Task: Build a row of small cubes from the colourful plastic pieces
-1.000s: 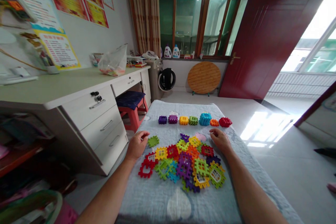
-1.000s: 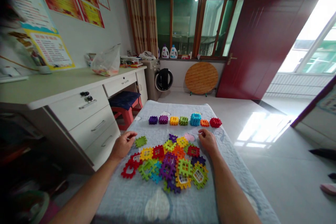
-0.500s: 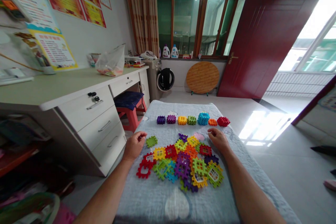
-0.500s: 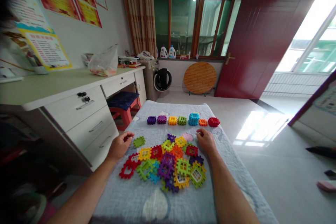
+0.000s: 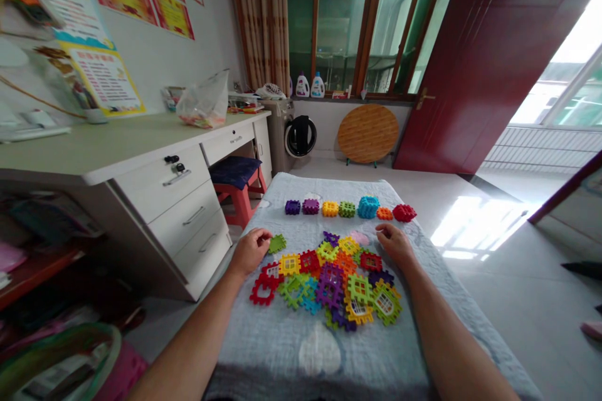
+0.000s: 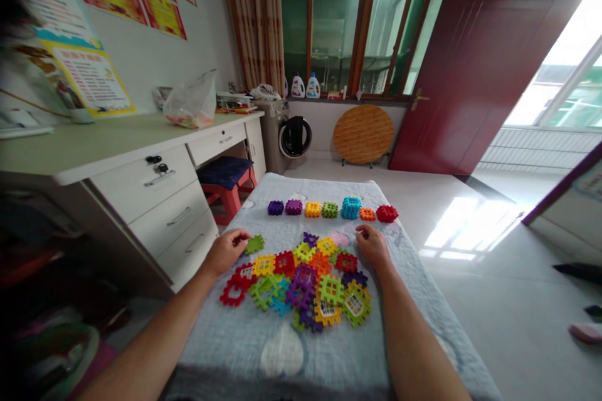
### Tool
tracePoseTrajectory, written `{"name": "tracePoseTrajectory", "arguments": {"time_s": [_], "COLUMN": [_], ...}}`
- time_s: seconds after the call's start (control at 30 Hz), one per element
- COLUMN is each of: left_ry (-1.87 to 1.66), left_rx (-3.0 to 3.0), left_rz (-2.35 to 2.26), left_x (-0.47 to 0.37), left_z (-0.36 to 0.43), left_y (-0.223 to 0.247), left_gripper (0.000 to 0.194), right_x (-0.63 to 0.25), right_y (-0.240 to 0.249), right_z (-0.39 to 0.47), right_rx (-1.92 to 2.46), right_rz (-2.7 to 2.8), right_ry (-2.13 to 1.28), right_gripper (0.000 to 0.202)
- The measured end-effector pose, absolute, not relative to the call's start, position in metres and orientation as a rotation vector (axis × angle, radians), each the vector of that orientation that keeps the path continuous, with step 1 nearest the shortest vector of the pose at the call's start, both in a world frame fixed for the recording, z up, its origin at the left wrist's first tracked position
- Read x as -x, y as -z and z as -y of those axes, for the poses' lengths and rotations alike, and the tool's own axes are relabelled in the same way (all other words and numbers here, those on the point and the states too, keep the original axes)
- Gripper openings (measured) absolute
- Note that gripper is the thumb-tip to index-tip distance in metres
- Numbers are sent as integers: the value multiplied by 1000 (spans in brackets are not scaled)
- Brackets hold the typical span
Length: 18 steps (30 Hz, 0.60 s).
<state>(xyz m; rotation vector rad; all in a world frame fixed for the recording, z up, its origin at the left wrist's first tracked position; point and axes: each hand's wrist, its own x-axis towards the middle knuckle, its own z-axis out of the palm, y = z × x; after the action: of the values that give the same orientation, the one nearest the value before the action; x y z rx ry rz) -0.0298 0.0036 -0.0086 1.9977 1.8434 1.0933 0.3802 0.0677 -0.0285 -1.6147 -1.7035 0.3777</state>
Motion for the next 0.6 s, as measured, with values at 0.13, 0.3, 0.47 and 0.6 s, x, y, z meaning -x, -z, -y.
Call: {"name": "tracePoseTrajectory", "arguments": {"time_s": [0.13, 0.3, 0.47, 0.6], "left_ry": [-1067, -1056, -622, -467], "left_rx": [-2007, -2129, -2250, -2253], "left_rz": [-1846, -1734, -1422, -1384], "left_x": [29, 17, -2, -6], "left_z": [-3, 7, 24, 25], "left_y": [6, -16, -41, -40], "left_gripper": [16, 16, 33, 47], "right_x": [-381, -382, -382, -381], "right_y": [28, 27, 28, 29], "right_z": [-67, -68, -71, -71], "right_rx": [1598, 1612, 1628, 1614], "right_rz": [1673, 1610, 1648, 1686], "right_ry": [-420, -430, -401, -417], "right_gripper": [32, 34, 32, 31]}}
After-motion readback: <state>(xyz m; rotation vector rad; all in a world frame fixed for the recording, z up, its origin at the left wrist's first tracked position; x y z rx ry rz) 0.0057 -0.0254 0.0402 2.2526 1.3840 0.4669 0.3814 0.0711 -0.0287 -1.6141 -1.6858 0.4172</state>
